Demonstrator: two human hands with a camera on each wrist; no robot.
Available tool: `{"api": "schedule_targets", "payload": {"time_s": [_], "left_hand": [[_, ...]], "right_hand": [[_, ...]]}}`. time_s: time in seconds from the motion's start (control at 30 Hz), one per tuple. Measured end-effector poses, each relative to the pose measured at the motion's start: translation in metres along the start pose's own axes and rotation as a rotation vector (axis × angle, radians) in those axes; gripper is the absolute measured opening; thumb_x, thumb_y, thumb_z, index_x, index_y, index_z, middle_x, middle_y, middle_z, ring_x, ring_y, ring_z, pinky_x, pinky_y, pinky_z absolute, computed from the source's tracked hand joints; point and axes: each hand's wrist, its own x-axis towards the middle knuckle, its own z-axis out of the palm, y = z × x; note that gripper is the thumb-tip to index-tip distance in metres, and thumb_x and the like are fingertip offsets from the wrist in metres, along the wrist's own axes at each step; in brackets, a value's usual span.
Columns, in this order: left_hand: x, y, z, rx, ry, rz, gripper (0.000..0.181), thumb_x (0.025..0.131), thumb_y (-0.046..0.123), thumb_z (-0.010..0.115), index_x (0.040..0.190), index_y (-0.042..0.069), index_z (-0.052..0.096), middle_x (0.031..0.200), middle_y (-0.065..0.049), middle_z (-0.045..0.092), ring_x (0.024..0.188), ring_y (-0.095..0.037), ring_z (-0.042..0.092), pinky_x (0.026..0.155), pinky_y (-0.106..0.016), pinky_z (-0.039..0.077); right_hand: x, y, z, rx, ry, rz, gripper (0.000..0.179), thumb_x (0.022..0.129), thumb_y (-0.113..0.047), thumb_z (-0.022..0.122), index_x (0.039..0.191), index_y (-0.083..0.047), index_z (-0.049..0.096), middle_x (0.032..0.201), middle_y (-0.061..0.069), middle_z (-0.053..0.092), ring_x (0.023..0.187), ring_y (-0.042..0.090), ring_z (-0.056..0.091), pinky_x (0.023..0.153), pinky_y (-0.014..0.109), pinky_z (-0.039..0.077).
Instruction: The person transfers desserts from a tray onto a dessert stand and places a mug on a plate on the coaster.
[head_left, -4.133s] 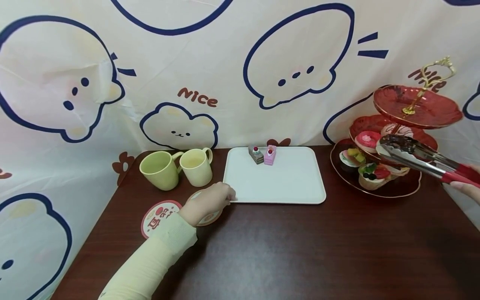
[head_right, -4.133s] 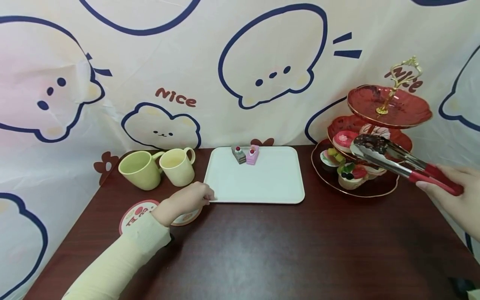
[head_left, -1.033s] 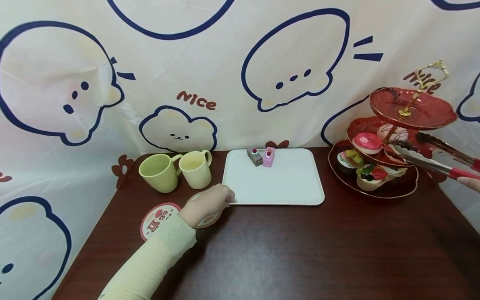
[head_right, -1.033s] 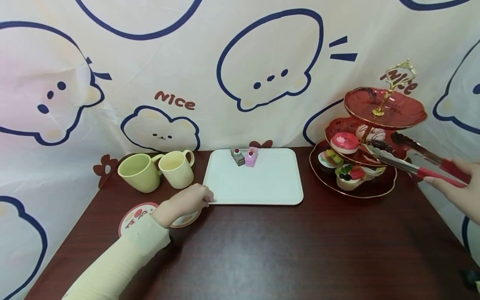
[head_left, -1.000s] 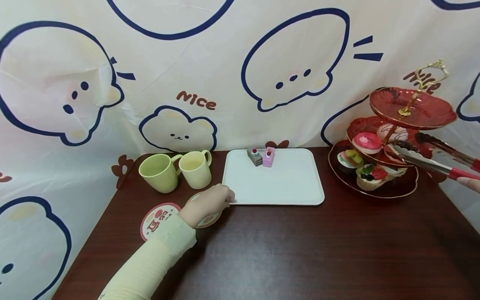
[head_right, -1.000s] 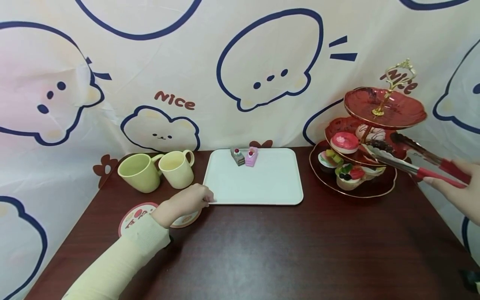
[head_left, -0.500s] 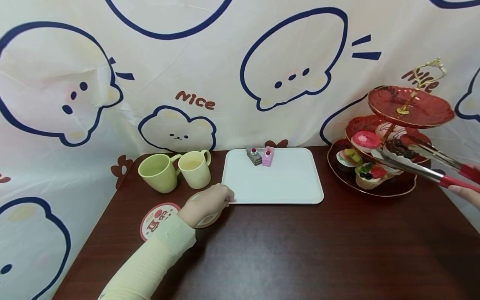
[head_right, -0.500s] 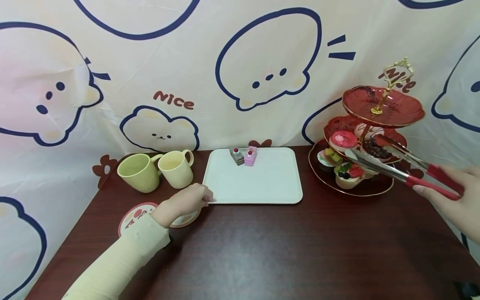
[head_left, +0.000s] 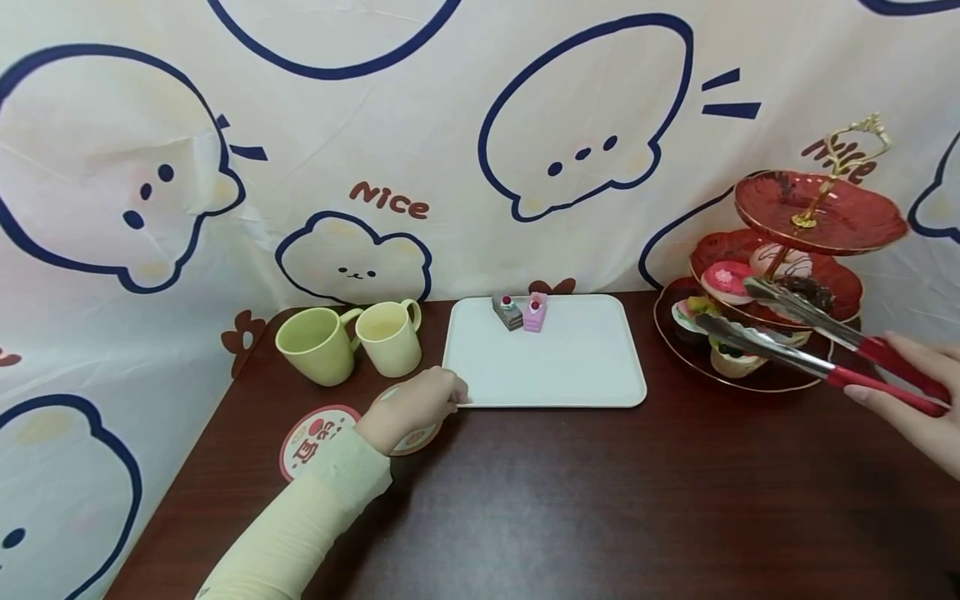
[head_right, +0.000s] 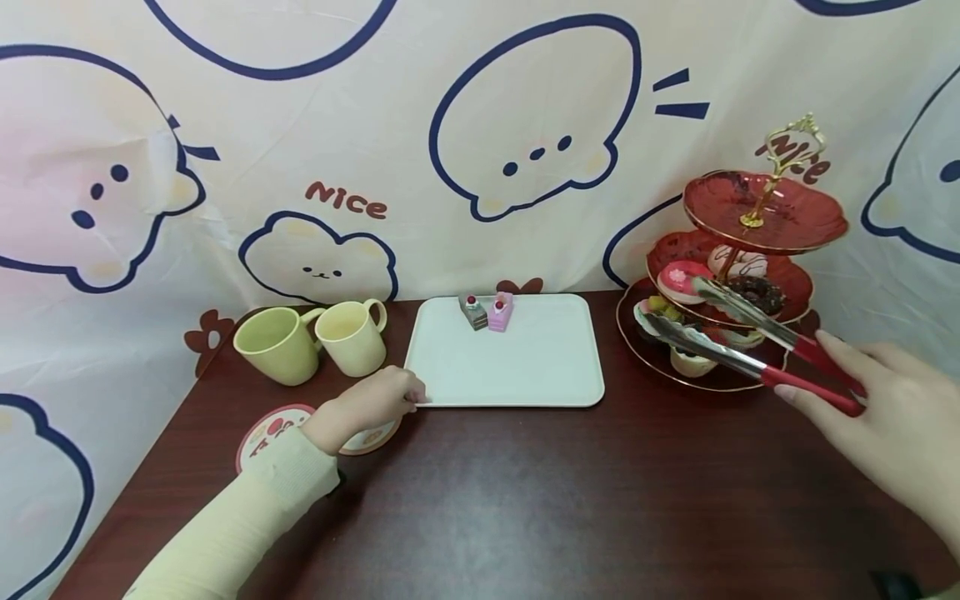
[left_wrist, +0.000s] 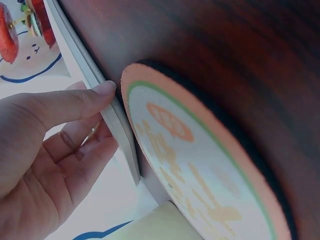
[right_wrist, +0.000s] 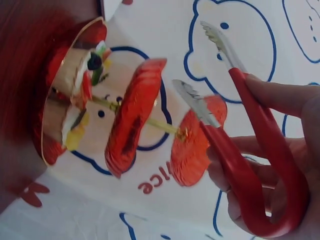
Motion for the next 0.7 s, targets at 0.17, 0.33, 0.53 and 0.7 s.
{"api": "schedule_targets", "payload": {"time_s": [0.17, 0.33, 0.53, 0.7], "left_hand": [[0.0, 0.0, 0.0, 0.006, -0.009, -0.018, 0.028, 0.084, -0.011, 0.068, 0.065, 0.008, 0.06, 0.061, 0.009, 0.042, 0.064, -0.009, 0.039, 0.057, -0.023, 0.034], [0.0, 0.0, 0.001, 0.008, -0.006, -0.025, 0.029, 0.085, -0.011, 0.068, 0.066, 0.011, 0.063, 0.064, 0.008, 0.051, 0.065, -0.008, 0.043, 0.058, -0.023, 0.039], [0.0, -0.001, 0.001, 0.016, 0.017, 0.02, 0.04, 0.083, -0.011, 0.068, 0.06, 0.015, 0.047, 0.061, 0.011, 0.03, 0.063, -0.008, 0.033, 0.056, -0.022, 0.028], [0.0, -0.001, 0.001, 0.015, 0.017, 0.03, 0.035, 0.085, -0.01, 0.069, 0.062, 0.012, 0.052, 0.062, 0.011, 0.03, 0.062, -0.007, 0.032, 0.056, -0.022, 0.027]], "right_hand": [[0.004, -0.017, 0.006, -0.055, -0.108, -0.068, 0.091, 0.091, -0.055, 0.072, 0.148, 0.009, 0.041, 0.115, 0.039, 0.046, 0.095, 0.052, 0.047, 0.062, 0.042, 0.036], [0.01, -0.027, 0.016, -0.147, -0.223, -0.113, 0.091, 0.089, -0.052, 0.075, 0.149, 0.008, 0.041, 0.117, 0.036, 0.046, 0.09, 0.051, 0.052, 0.068, 0.057, 0.05], [0.02, -0.037, 0.035, -0.174, -0.377, -0.131, 0.091, 0.091, -0.055, 0.071, 0.149, 0.009, 0.04, 0.126, 0.04, 0.043, 0.1, 0.058, 0.052, 0.079, 0.073, 0.047], [0.025, -0.048, 0.056, -0.084, -0.375, -0.221, 0.085, 0.09, -0.051, 0.074, 0.144, 0.01, 0.048, 0.127, 0.038, 0.048, 0.104, 0.056, 0.054, 0.08, 0.073, 0.046]]}}
